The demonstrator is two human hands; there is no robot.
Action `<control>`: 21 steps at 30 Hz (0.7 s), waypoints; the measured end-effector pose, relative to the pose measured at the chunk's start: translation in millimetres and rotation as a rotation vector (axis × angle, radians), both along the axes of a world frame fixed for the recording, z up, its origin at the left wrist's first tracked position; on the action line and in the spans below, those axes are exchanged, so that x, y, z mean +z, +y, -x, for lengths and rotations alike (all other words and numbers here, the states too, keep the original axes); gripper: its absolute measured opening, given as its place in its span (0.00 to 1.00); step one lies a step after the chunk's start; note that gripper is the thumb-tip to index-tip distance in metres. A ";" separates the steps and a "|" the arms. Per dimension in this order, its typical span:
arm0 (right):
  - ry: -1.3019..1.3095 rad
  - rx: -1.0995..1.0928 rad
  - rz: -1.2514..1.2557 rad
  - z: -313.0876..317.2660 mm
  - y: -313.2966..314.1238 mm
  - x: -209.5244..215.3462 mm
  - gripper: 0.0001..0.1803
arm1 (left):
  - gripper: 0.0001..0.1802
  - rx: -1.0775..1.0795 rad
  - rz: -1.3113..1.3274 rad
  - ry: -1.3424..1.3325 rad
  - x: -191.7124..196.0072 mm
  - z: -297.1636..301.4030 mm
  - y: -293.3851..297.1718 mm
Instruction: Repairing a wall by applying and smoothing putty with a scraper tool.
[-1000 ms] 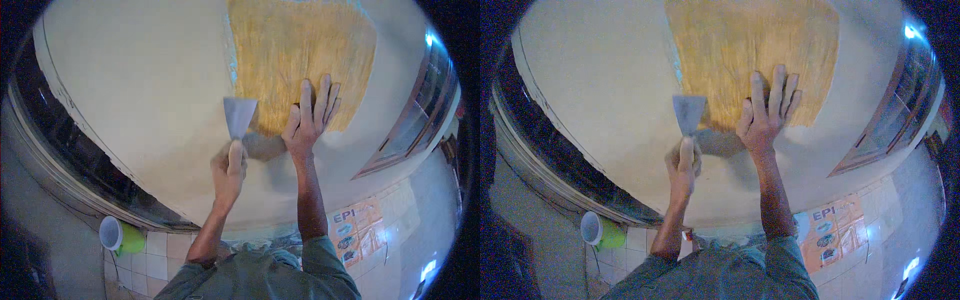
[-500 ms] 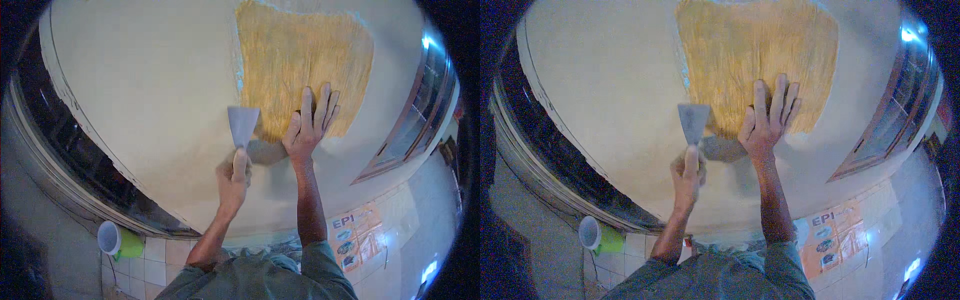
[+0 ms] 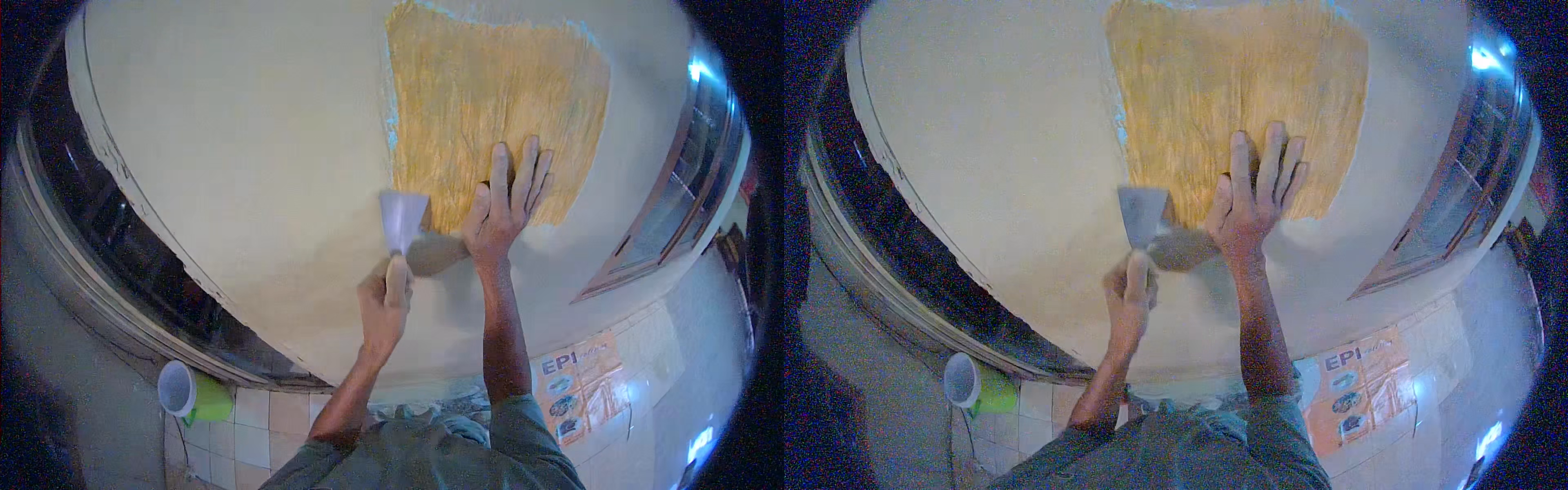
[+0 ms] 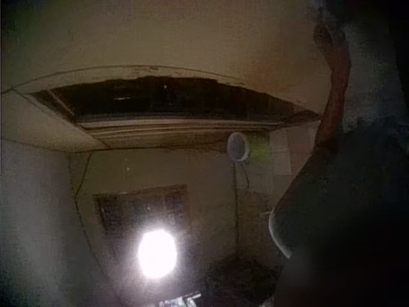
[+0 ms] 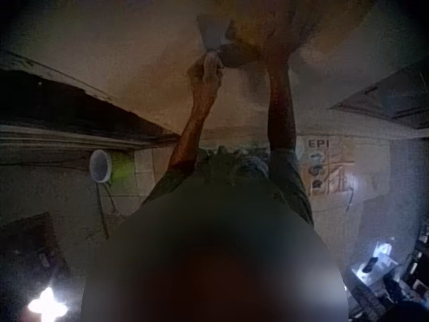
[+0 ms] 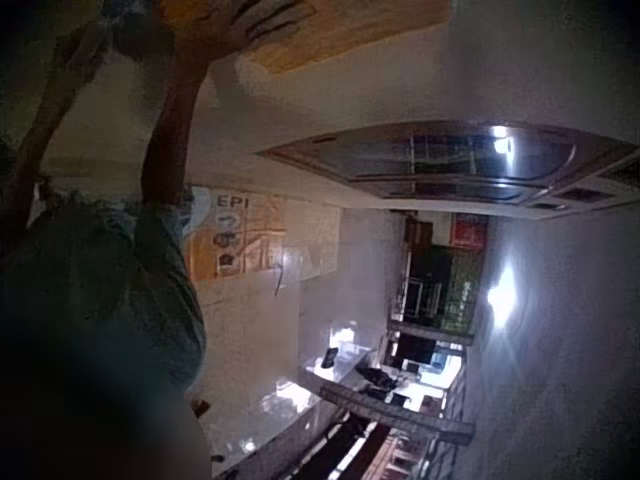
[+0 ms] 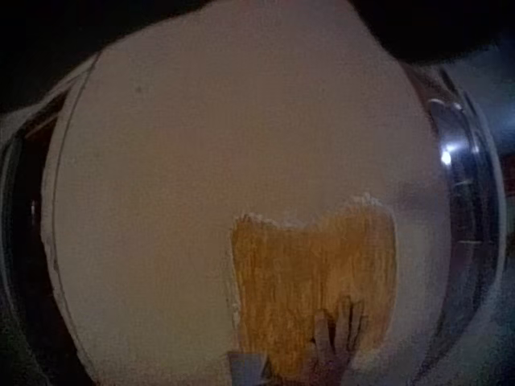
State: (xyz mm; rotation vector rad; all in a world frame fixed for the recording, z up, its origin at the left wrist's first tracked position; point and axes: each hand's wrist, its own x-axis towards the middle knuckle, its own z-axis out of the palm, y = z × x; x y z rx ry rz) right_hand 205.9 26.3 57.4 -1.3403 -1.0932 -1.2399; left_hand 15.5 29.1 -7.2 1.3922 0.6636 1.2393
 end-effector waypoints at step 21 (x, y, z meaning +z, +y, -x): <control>0.001 0.024 0.018 -2.7 -4.2 -0.3 0.27 | 0.23 -0.042 0.068 -0.022 35.0 -0.9 -1.5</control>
